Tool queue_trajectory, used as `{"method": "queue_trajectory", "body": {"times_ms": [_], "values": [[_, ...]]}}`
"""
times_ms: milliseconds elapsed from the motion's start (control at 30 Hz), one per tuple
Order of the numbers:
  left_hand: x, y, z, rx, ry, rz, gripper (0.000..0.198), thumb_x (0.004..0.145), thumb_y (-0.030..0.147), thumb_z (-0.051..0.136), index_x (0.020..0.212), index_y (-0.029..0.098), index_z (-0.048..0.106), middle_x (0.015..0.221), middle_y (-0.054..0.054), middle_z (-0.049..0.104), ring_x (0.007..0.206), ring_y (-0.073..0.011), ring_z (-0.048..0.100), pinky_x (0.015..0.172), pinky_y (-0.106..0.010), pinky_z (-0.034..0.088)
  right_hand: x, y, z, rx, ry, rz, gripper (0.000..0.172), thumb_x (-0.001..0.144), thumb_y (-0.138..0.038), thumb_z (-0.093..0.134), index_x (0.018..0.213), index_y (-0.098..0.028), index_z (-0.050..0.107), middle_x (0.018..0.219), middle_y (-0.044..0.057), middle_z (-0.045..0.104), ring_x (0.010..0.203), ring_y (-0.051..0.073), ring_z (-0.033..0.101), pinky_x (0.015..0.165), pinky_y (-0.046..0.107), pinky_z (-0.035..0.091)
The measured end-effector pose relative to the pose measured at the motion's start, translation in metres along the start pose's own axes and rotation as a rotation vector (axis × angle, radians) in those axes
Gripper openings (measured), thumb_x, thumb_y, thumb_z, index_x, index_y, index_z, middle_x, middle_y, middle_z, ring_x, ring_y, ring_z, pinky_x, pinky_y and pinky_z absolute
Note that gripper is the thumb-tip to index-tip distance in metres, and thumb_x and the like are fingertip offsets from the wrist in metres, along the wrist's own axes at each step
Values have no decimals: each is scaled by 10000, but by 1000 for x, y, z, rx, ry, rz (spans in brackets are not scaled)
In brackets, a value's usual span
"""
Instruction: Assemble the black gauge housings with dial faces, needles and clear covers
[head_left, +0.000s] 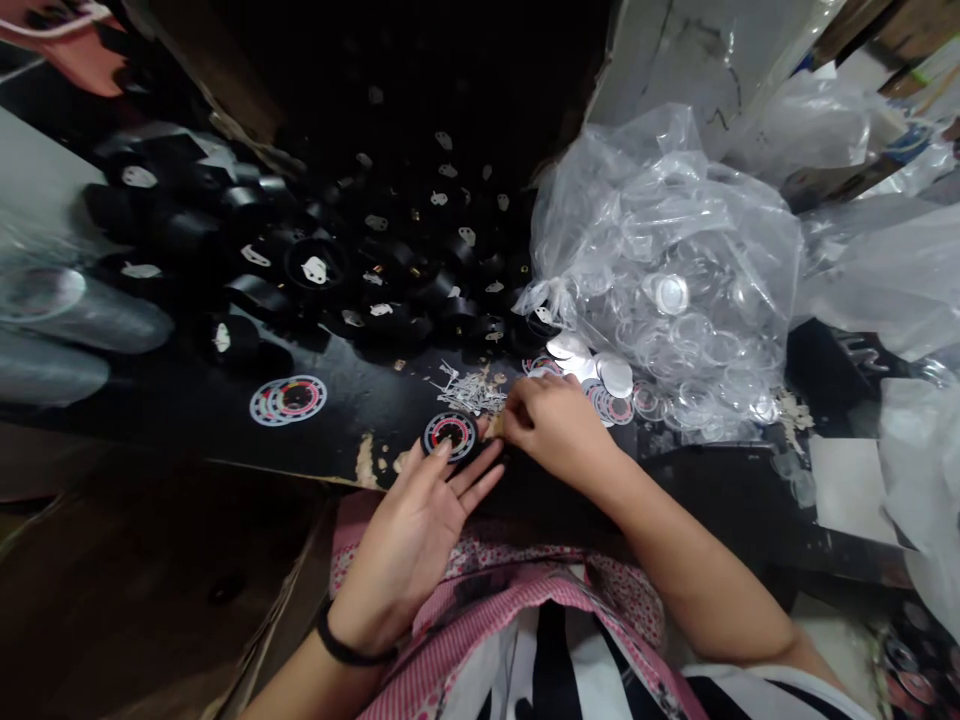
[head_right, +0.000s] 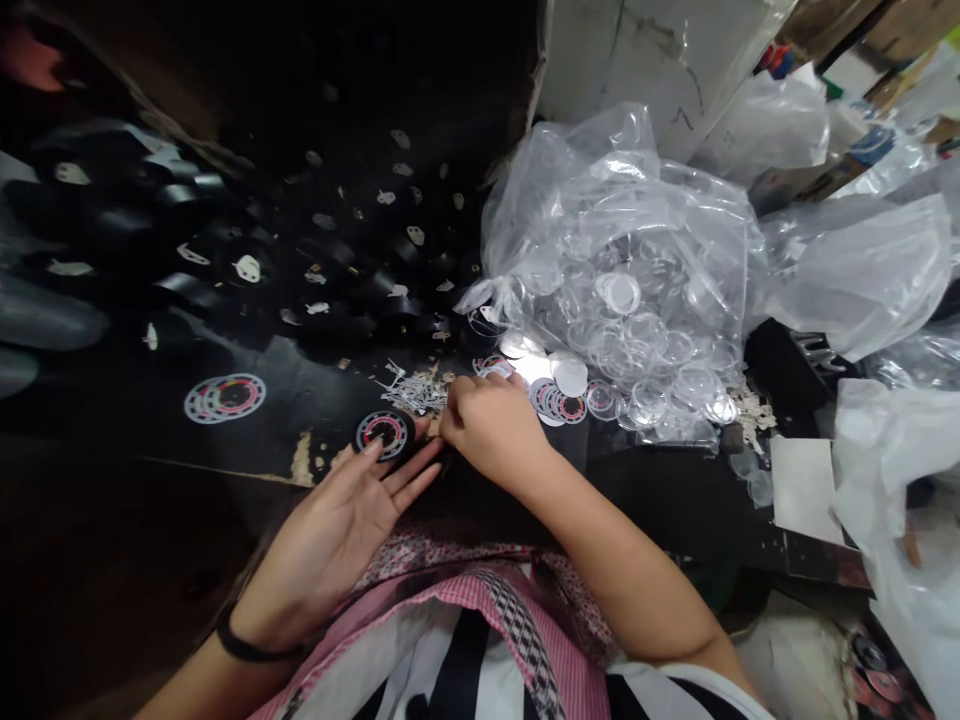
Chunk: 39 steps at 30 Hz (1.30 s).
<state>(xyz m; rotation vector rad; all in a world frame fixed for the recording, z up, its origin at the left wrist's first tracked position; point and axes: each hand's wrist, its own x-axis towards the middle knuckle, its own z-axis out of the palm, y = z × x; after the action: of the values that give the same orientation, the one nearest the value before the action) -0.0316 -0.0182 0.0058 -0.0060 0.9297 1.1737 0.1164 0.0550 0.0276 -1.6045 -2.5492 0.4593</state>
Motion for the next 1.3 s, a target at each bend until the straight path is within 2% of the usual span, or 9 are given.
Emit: {"method": "queue_trajectory", "body": {"times_ms": [133, 233, 467, 633, 767, 833, 1000, 1133, 1300], "values": [[2, 4, 12, -133, -52, -116, 238, 978, 197, 478, 937, 196, 712, 1073, -59, 770, 1036, -225, 726, 918, -389, 594, -15, -1, 0, 366, 158, -53, 59, 875, -191, 588, 822, -172, 608, 808, 21, 663, 785, 166, 578, 763, 301, 394], [2, 3, 17, -125, -35, -61, 281, 977, 175, 449, 888, 155, 715, 1057, -110, 774, 1065, -227, 716, 974, -378, 564, -26, -1, 0, 338, 255, -69, 84, 896, -214, 590, 830, -164, 605, 850, 41, 638, 839, 185, 561, 796, 320, 380], [-1, -7, 12, 144, -77, 246, 176, 902, 240, 635, 1051, 194, 719, 1178, -76, 743, 1178, -239, 657, 1041, -397, 519, -39, 1, -6, 27, 175, -90, 211, 982, -331, 526, 914, -168, 641, 960, 72, 658, 927, 241, 546, 817, 373, 321], [-2, -10, 12, 188, -56, 263, 181, 883, 284, 662, 1032, 205, 728, 1159, -77, 748, 1166, -254, 663, 1023, -414, 531, -41, 0, -6, 42, 162, -95, 190, 956, -338, 575, 995, -164, 641, 992, 71, 658, 940, 242, 544, 816, 370, 328], [-3, -10, 11, 217, -61, 273, 197, 872, 291, 676, 1052, 225, 724, 1154, -63, 747, 1146, -239, 673, 1000, -385, 547, -42, 1, -6, 8, 172, -90, 148, 966, -287, 549, 930, -181, 647, 956, 64, 659, 894, 237, 530, 786, 377, 316], [-1, -8, 11, 222, -63, 270, 258, 866, 298, 682, 1119, 252, 702, 1143, -52, 750, 1121, -230, 687, 1008, -388, 541, -43, 1, -8, 82, 179, -81, 151, 964, -272, 549, 887, -178, 639, 928, 58, 655, 879, 223, 530, 782, 372, 322], [4, -9, 15, 327, -64, 260, 374, 854, 310, 683, 1225, 283, 649, 1145, -47, 737, 1144, -246, 674, 1028, -386, 526, -46, -2, -14, 533, 213, -64, 104, 961, -249, 573, 899, -188, 630, 906, 16, 648, 885, 159, 566, 817, 321, 376], [6, -17, 15, 404, -135, 219, 317, 859, 317, 688, 1174, 292, 673, 1232, -24, 699, 1200, -239, 634, 1036, -359, 518, -47, -7, -14, 501, 178, 22, 119, 957, -256, 578, 879, -188, 637, 881, 13, 639, 868, 160, 564, 803, 329, 361], [5, -18, 9, 520, -154, 272, 344, 881, 357, 676, 1220, 309, 646, 1278, -6, 676, 1226, -214, 611, 1101, -357, 445, -48, -9, -15, 518, 159, 51, 128, 956, -239, 563, 854, -180, 614, 855, 15, 624, 836, 155, 554, 773, 318, 364]]}}
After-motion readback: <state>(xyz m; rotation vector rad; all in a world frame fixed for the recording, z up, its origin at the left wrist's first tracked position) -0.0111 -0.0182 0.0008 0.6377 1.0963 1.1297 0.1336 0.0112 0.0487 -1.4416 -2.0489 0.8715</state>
